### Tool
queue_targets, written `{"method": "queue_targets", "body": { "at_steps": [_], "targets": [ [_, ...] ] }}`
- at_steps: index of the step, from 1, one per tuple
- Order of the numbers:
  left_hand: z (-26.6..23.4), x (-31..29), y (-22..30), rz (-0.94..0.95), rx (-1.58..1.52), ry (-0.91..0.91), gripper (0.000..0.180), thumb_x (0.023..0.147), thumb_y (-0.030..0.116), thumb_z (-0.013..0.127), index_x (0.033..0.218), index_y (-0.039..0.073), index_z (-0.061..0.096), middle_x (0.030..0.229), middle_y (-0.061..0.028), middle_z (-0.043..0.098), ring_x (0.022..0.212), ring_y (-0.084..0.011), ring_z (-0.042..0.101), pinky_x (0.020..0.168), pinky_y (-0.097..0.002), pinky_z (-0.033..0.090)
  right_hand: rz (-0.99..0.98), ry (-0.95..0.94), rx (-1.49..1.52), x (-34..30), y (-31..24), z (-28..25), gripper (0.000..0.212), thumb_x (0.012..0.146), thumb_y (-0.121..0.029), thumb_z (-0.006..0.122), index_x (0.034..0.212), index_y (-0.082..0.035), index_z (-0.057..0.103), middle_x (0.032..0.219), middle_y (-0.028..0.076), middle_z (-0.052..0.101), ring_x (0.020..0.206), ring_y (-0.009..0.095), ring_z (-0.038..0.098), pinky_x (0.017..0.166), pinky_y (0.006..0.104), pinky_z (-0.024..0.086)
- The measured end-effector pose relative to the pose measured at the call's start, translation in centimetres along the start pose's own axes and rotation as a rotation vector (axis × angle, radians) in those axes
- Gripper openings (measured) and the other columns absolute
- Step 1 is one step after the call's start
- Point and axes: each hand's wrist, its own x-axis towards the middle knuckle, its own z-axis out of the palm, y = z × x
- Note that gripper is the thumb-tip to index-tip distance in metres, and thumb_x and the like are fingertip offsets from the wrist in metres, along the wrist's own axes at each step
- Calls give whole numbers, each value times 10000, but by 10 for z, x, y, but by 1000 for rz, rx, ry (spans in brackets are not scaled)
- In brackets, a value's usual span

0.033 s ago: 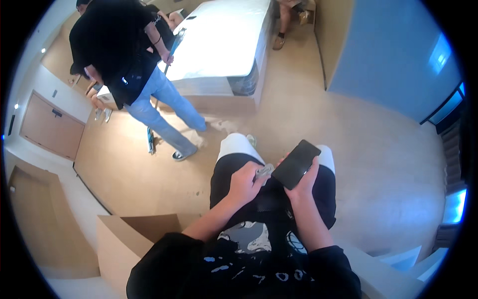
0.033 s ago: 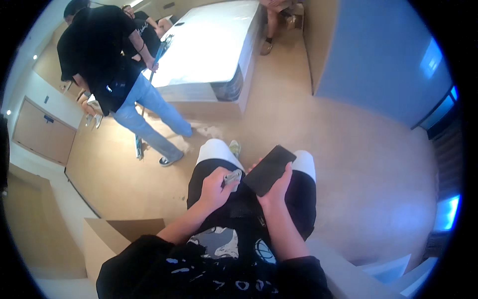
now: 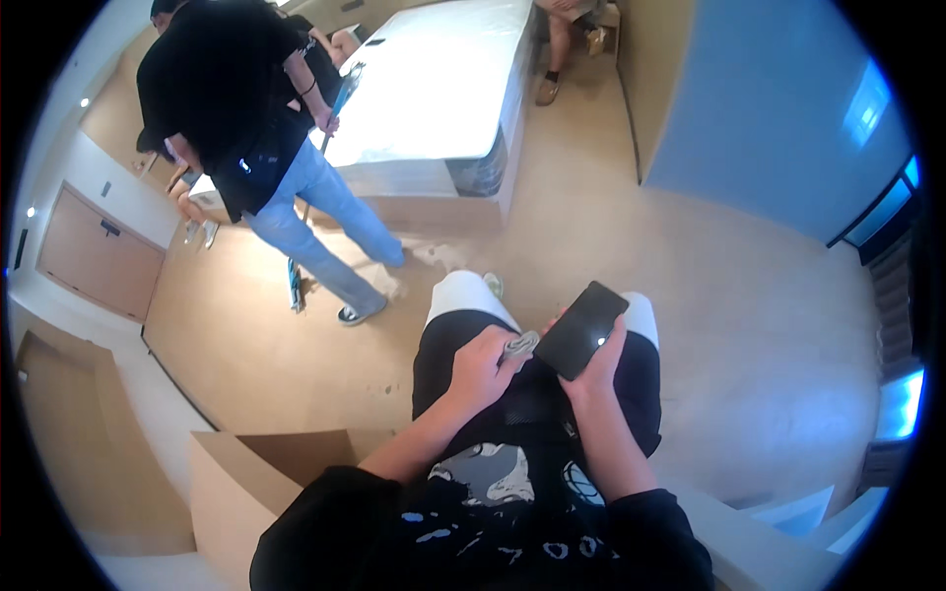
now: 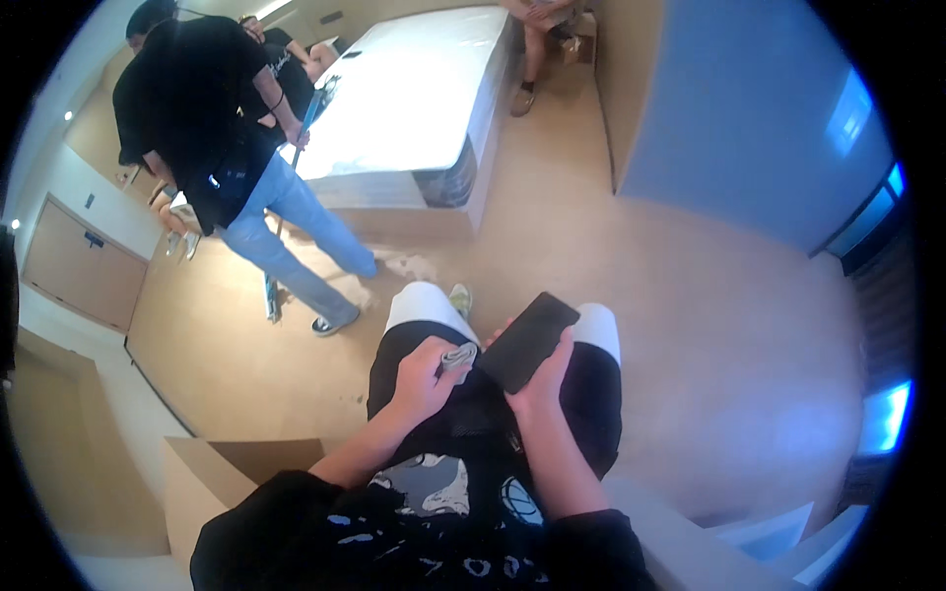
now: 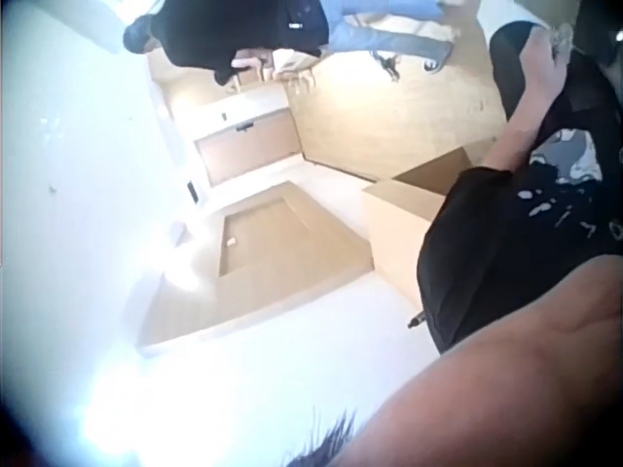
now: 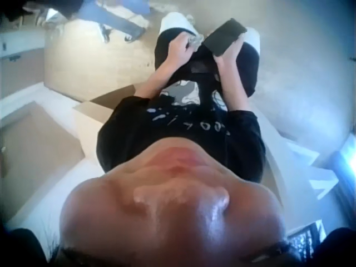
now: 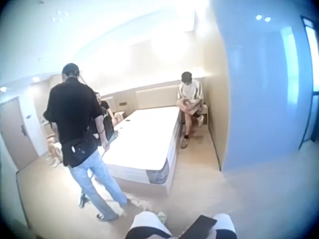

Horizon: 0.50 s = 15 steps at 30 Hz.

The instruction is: The person cleans a smartphone by wiping down its screen and body with a cloth.

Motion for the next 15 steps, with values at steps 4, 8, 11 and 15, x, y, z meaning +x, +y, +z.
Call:
{"method": "queue_targets", "body": {
  "at_steps": [4, 8, 11, 15],
  "targets": [
    [-5, -1, -15, 95, 53, 8, 161, 857, 66, 744, 986, 15, 662, 889, -134, 627, 769, -288, 655, 685, -358, 521, 65, -146, -65, 0, 8, -8, 705, 1018, -645, 219, 1121, -56, 594, 988, 146, 640, 900, 345, 620, 841, 495, 514],
    [-8, -3, -10, 6, -65, -63, 169, 894, 65, 707, 1034, 20, 624, 922, -140, 619, 828, -304, 647, 735, -365, 514, 79, -103, -182, -1, 8, -10, 711, 1037, -630, 176, 1172, -67, 589, 1013, 151, 652, 943, 352, 636, 863, 506, 523],
    [-2, -11, -17, -9, -95, -96, 173, 918, 85, 691, 1057, 24, 606, 925, -143, 618, 842, -320, 643, 754, -370, 514, 83, -71, -239, 6, 12, -12, 712, 1043, -610, 163, 1218, -61, 581, 1043, 157, 658, 996, 359, 641, 900, 506, 521],
    [3, -13, -24, -115, -105, -147, 158, 945, 126, 655, 1058, 29, 601, 965, -169, 632, 897, -371, 634, 797, -410, 514, 150, -95, -148, 9, 8, -5, 754, 1027, -632, 196, 1272, -15, 555, 1092, 182, 654, 1046, 354, 633, 960, 490, 502]
  ]
}}
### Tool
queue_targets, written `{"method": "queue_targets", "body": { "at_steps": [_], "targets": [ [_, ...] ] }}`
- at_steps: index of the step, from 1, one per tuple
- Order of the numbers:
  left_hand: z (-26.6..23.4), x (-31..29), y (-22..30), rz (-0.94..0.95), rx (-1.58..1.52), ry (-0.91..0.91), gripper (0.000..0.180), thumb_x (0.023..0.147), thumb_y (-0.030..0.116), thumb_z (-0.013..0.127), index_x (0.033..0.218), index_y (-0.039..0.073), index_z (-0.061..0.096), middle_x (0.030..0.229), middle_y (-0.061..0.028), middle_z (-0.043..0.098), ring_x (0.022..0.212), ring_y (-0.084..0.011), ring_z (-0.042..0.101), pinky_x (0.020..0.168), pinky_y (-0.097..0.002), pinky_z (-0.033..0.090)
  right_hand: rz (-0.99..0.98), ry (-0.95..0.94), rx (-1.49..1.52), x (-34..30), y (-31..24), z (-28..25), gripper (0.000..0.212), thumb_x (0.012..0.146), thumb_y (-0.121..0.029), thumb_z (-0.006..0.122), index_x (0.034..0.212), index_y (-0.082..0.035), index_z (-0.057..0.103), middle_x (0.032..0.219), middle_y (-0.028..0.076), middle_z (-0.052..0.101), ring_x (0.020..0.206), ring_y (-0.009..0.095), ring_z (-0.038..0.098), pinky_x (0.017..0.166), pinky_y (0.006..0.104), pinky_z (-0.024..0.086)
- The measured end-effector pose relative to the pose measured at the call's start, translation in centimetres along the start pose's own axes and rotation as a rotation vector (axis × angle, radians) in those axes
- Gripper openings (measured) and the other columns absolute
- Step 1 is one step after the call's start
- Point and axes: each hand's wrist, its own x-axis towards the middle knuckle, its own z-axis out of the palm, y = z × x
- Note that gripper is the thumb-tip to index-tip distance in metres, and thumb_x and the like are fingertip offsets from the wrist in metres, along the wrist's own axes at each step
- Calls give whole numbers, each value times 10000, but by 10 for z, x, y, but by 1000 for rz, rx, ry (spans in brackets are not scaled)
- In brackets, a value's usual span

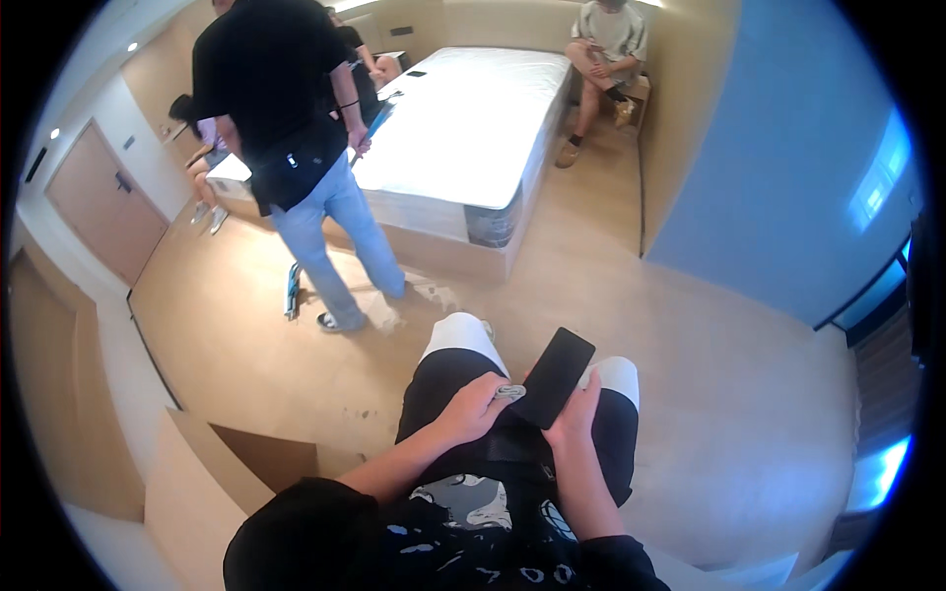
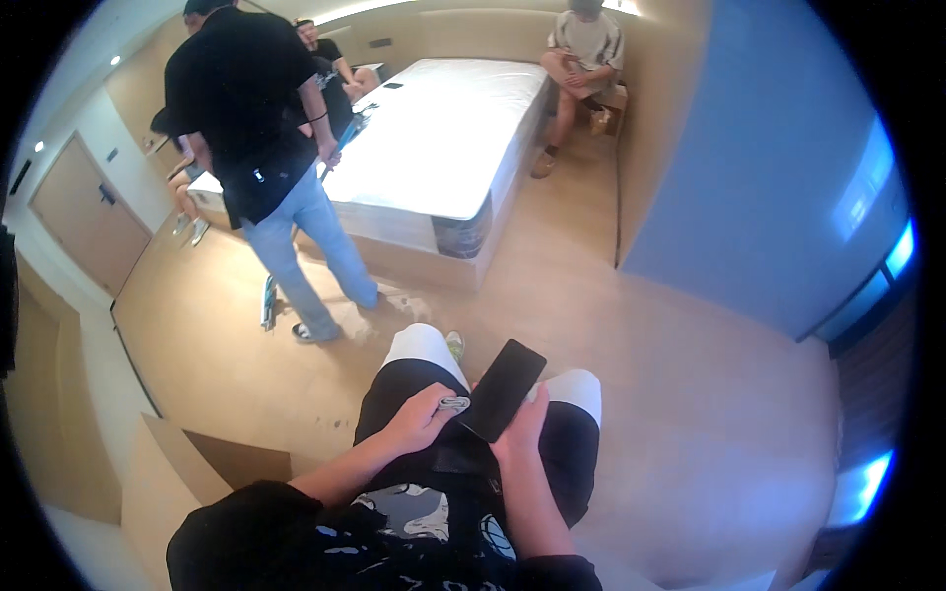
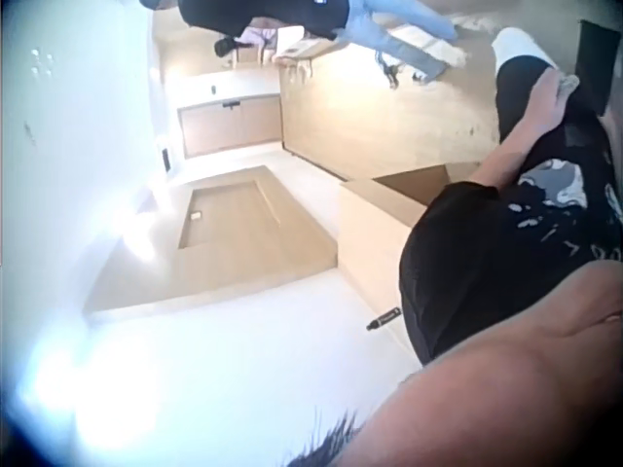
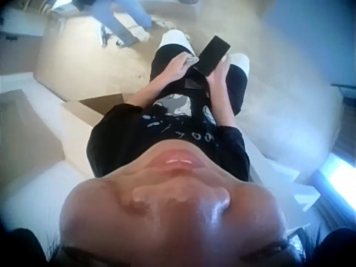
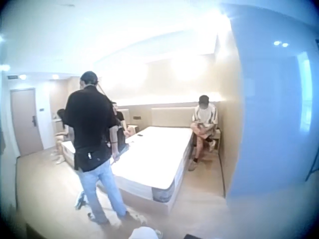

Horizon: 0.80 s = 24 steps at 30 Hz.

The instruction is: The person cleans a smartphone by wiping down its screen and body with a cloth.

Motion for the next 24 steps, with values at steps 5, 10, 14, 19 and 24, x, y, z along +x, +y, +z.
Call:
{"method": "queue_targets", "body": {
  "at_steps": [5, 10, 14, 19, 24],
  "targets": [
    [-5, -2, 9, 54, 30, -40, 222, 951, 233, 649, 1040, 29, 657, 940, -158, 634, 893, -370, 642, 780, -420, 517, 11, 12, -42, -3, 2, -4, 774, 1032, -630, 166, 1298, -9, 544, 1132, 180, 650, 1049, 345, 635, 957, 483, 506],
    [2, -8, -17, 139, 67, -15, 246, 932, 277, 668, 984, 36, 664, 872, -141, 618, 816, -359, 632, 726, -423, 511, 41, -44, -167, 7, 13, -22, 748, 1051, -619, 167, 1310, -25, 542, 1134, 164, 655, 1052, 329, 638, 948, 474, 519],
    [0, -7, -21, 235, 128, 85, 245, 901, 283, 702, 920, 46, 643, 807, -131, 586, 742, -350, 611, 659, -423, 497, 155, -68, -271, 1, 18, -18, 732, 1062, -608, 172, 1351, -37, 526, 1215, 154, 647, 1118, 304, 634, 981, 457, 520],
    [-9, 10, -21, 273, 174, 246, 261, 911, 279, 702, 852, 49, 594, 769, -130, 576, 666, -354, 598, 590, -415, 484, 251, -91, -310, 1, 23, -10, 744, 1053, -626, 189, 1391, -45, 507, 1300, 142, 621, 1178, 288, 621, 1008, 429, 519],
    [-22, 19, -22, 201, 193, 307, 292, 938, 323, 662, 886, 48, 580, 782, -148, 578, 710, -377, 612, 612, -432, 495, 344, -60, -363, -1, 28, -12, 729, 1053, -625, 204, 1395, -58, 508, 1279, 110, 639, 1146, 255, 640, 966, 403, 545]
  ]
}}
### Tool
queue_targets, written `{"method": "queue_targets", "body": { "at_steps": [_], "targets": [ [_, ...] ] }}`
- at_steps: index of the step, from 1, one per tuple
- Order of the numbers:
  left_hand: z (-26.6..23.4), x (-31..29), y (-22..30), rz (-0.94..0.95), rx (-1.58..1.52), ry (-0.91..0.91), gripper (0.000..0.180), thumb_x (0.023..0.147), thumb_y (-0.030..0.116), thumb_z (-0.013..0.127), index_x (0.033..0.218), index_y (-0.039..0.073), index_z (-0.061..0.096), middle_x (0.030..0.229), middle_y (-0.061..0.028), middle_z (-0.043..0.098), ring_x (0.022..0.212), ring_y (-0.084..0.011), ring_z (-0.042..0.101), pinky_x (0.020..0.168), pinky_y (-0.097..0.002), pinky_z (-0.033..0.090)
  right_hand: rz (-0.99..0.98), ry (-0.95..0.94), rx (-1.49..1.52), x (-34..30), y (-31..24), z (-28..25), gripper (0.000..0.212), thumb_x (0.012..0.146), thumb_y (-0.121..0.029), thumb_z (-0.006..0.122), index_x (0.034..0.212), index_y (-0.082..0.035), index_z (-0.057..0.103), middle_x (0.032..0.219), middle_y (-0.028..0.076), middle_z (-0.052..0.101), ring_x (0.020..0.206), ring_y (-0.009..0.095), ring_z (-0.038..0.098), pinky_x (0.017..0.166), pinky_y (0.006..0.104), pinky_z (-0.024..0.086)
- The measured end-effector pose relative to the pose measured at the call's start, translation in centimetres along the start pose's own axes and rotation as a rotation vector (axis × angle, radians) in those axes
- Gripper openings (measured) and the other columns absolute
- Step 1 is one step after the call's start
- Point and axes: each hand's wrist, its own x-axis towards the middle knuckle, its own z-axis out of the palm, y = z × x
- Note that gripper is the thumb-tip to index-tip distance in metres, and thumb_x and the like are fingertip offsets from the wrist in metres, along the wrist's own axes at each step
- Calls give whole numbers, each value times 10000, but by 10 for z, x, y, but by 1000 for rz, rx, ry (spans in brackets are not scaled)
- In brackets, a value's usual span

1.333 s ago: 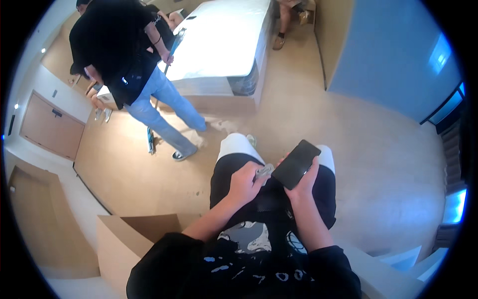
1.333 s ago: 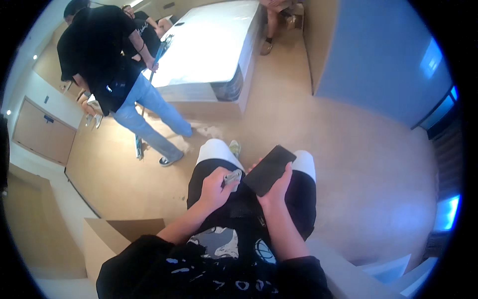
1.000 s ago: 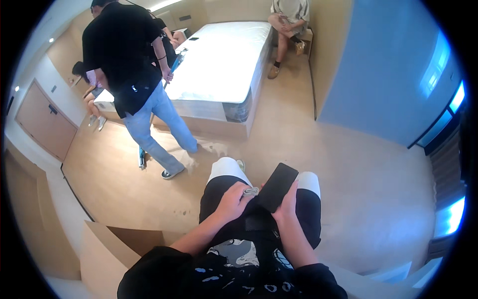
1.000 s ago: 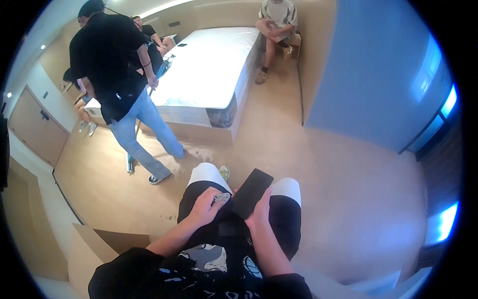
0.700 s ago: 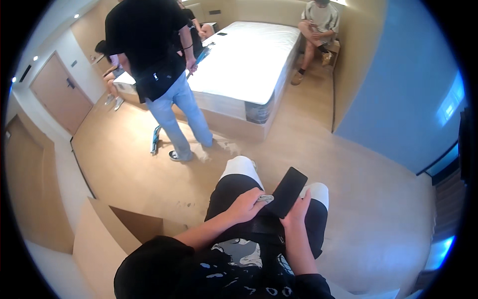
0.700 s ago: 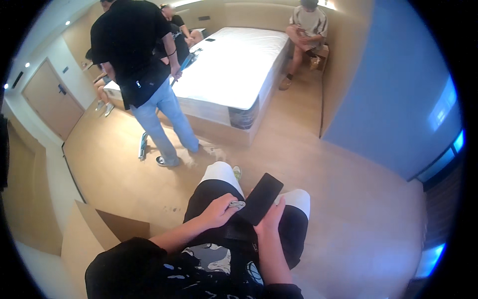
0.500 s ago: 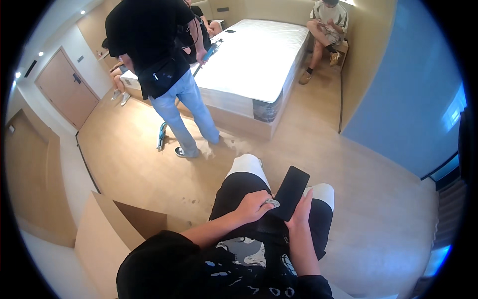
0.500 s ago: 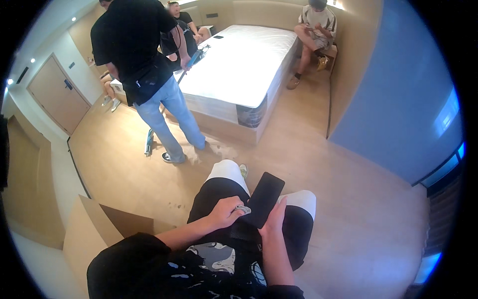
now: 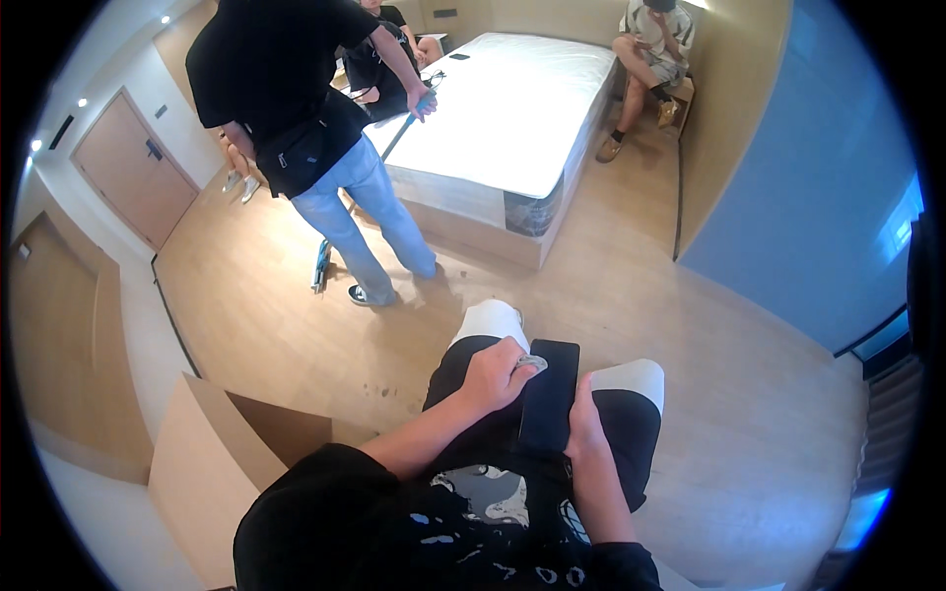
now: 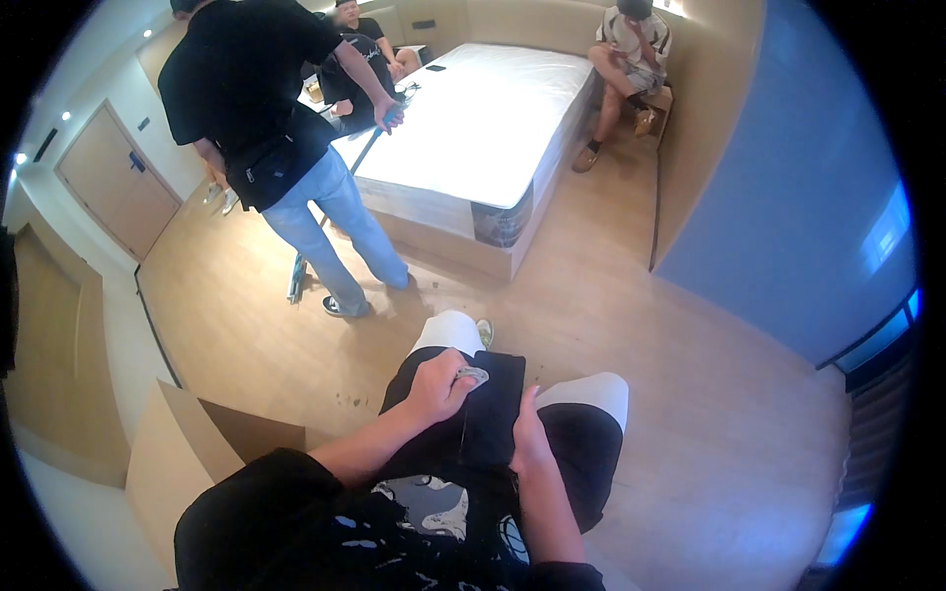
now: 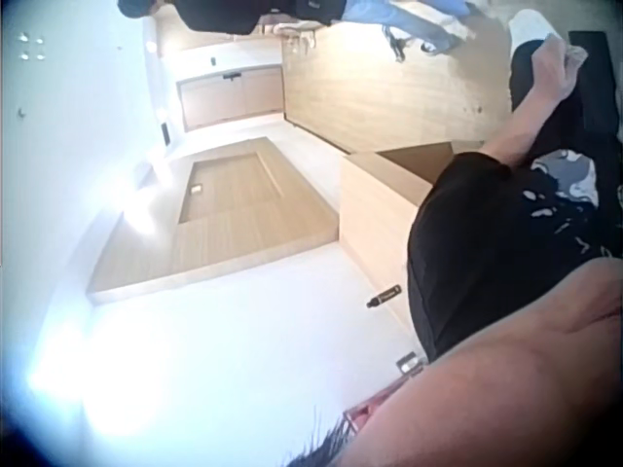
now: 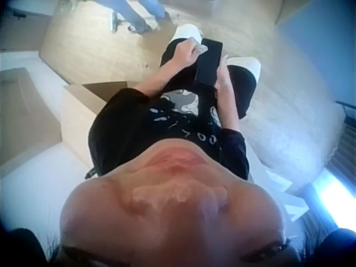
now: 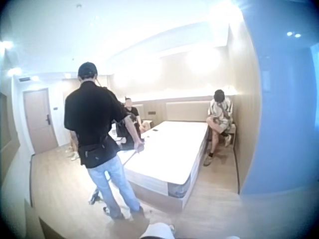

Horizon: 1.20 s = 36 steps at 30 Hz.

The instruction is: The person cleans a smartphone by wiping down its screen and body with a cloth.

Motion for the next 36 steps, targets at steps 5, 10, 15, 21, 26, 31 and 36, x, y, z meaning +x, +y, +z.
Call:
{"method": "queue_targets", "body": {
  "at_steps": [5, 10, 15, 21, 26, 31, 36],
  "targets": [
    [-4, 15, -3, -22, 46, 31, 312, 948, 344, 639, 900, 41, 582, 794, -165, 584, 721, -390, 614, 615, -447, 495, 37, 109, -60, -3, 6, 4, 768, 1027, -673, 213, 1331, -53, 548, 1104, 104, 688, 966, 232, 696, 797, 377, 607],
    [-5, 25, -6, -61, 62, 33, 200, 946, 222, 622, 894, 33, 586, 786, -199, 617, 723, -412, 625, 654, -450, 501, 12, 94, -129, -5, 7, -1, 725, 1044, -637, 224, 1374, -66, 523, 1154, 92, 677, 1021, 213, 683, 854, 364, 589],
    [-5, 35, -13, -32, 20, 66, 338, 969, 340, 611, 844, 32, 549, 739, -191, 564, 695, -423, 587, 602, -476, 465, 34, 99, -160, -8, 5, 5, 720, 1048, -628, 228, 1377, -58, 519, 1157, 100, 675, 1007, 216, 688, 837, 359, 599],
    [-6, 22, -4, -110, -35, -21, 367, 975, 349, 611, 814, 29, 531, 729, -209, 561, 682, -435, 581, 594, -479, 456, -40, 157, -106, -7, 9, 8, 698, 1053, -618, 257, 1384, -60, 514, 1160, 96, 672, 1008, 215, 686, 843, 353, 591],
    [-1, 5, 15, -115, -71, -110, 363, 975, 347, 614, 817, 30, 538, 724, -209, 573, 690, -426, 595, 597, -470, 466, -95, 164, 64, 4, 9, -7, 673, 1052, -613, 308, 1357, -57, 534, 1159, 97, 669, 1009, 220, 679, 849, 357, 582],
    [4, -15, 22, -85, -101, -204, 332, 972, 343, 619, 858, 33, 584, 757, -182, 605, 713, -397, 623, 623, -450, 492, -216, 95, 160, 13, 5, -11, 659, 1043, -626, 324, 1295, -69, 570, 1125, 101, 673, 998, 249, 679, 861, 394, 576],
    [-4, -24, 35, -21, -119, -259, 270, 931, 272, 665, 840, 31, 587, 749, -165, 585, 677, -383, 609, 605, -437, 483, -256, 76, 208, 10, 0, -10, 651, 1044, -623, 324, 1264, -70, 589, 1100, 102, 681, 982, 252, 681, 863, 391, 567]
  ]
}}
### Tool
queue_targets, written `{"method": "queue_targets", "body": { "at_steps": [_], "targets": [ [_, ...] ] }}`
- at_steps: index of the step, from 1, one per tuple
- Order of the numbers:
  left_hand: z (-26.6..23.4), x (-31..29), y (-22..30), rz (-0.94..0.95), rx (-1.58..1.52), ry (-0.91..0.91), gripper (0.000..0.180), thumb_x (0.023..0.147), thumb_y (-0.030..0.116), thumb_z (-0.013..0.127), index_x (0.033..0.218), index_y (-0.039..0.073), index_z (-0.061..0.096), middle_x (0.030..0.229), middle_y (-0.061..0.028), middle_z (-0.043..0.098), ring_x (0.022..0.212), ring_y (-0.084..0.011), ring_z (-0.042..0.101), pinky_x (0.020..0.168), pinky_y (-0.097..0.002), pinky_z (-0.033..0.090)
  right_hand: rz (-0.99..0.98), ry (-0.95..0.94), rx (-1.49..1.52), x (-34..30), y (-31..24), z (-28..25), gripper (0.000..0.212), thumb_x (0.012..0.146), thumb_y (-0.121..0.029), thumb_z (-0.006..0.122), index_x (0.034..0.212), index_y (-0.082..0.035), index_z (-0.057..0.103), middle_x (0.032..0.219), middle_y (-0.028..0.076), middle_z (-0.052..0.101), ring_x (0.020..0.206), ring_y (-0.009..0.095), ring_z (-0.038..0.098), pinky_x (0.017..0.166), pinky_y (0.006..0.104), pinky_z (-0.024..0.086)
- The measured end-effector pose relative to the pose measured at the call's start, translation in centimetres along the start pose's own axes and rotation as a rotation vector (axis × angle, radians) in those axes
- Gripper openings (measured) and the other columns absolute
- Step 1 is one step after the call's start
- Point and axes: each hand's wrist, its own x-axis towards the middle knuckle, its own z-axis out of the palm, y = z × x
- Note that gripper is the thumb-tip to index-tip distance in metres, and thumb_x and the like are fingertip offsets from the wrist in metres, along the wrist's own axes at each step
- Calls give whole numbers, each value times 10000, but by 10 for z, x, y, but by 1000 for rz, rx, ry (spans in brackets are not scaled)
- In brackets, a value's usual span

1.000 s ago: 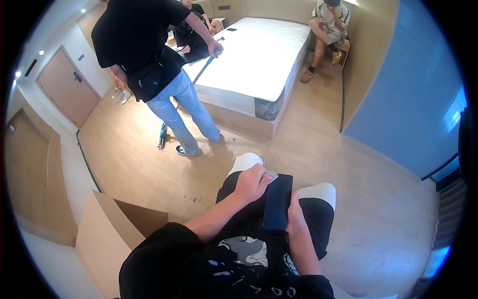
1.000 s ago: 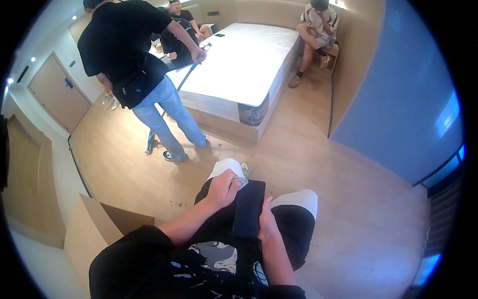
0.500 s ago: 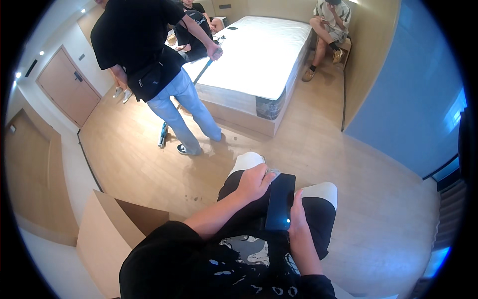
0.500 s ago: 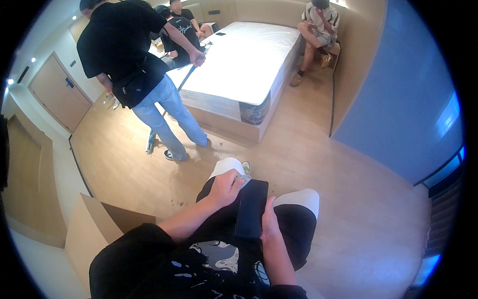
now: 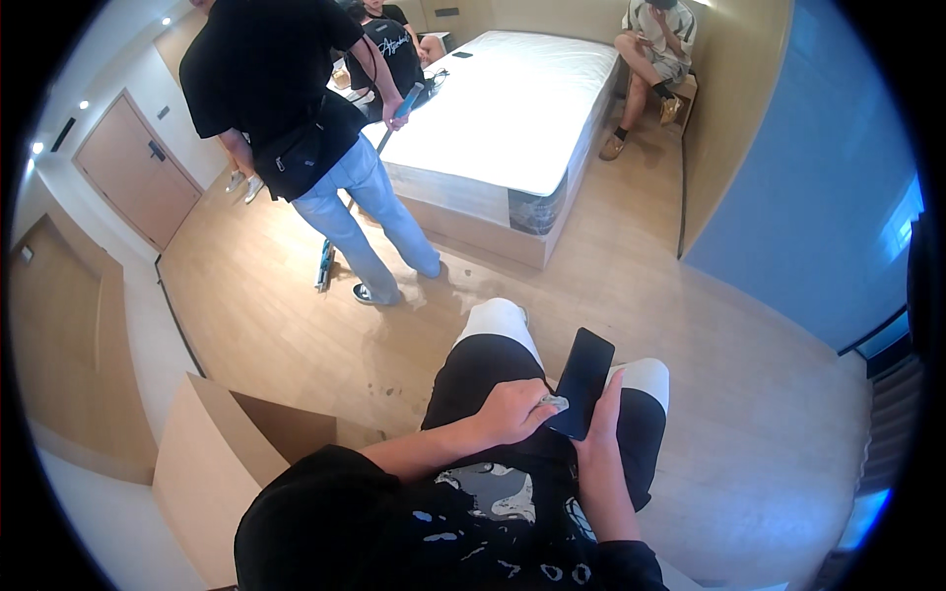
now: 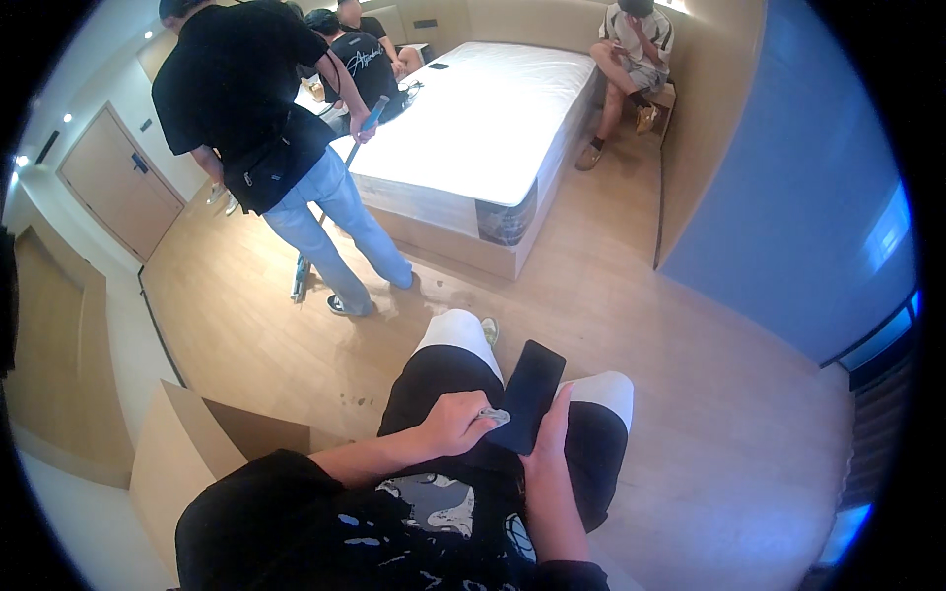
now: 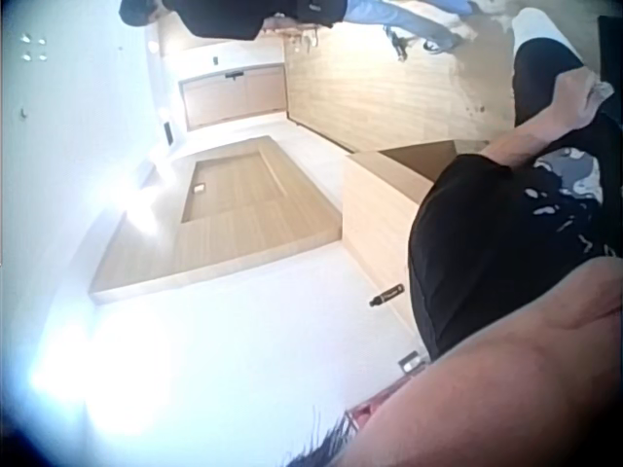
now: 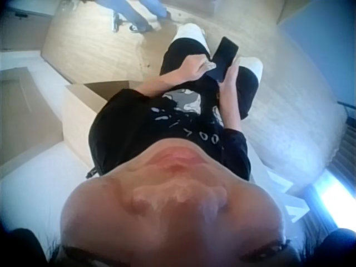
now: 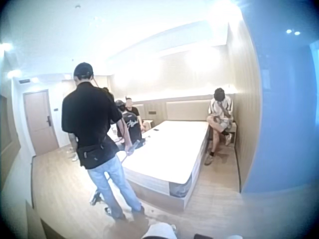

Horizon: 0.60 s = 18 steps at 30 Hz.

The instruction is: The person cleans a smartphone by wiping down its screen and body with a cloth.

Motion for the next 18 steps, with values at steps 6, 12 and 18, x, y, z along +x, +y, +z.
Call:
{"method": "queue_targets", "body": {
  "at_steps": [6, 12, 18],
  "targets": [
    [-4, -5, -1, 101, 40, 39, 269, 929, 284, 673, 832, 47, 590, 744, -137, 568, 682, -354, 606, 595, -423, 485, 22, -80, -91, -2, -2, -2, 638, 1060, -597, 299, 1280, -70, 583, 1092, 100, 679, 970, 231, 679, 850, 374, 568],
    [-17, 29, -2, 52, 84, 209, 291, 938, 299, 665, 822, 46, 580, 741, -163, 589, 684, -378, 612, 593, -442, 486, 106, -5, -187, -8, 4, 2, 643, 1074, -565, 287, 1358, -39, 522, 1140, 86, 656, 956, 192, 669, 794, 327, 581],
    [-26, 52, -12, -98, 113, 210, 270, 954, 264, 650, 861, 15, 603, 726, -196, 620, 673, -381, 635, 609, -421, 499, 111, 38, -262, -17, 6, 13, 631, 1073, -562, 303, 1357, -44, 525, 1119, 74, 654, 935, 178, 670, 767, 304, 581]
  ]
}}
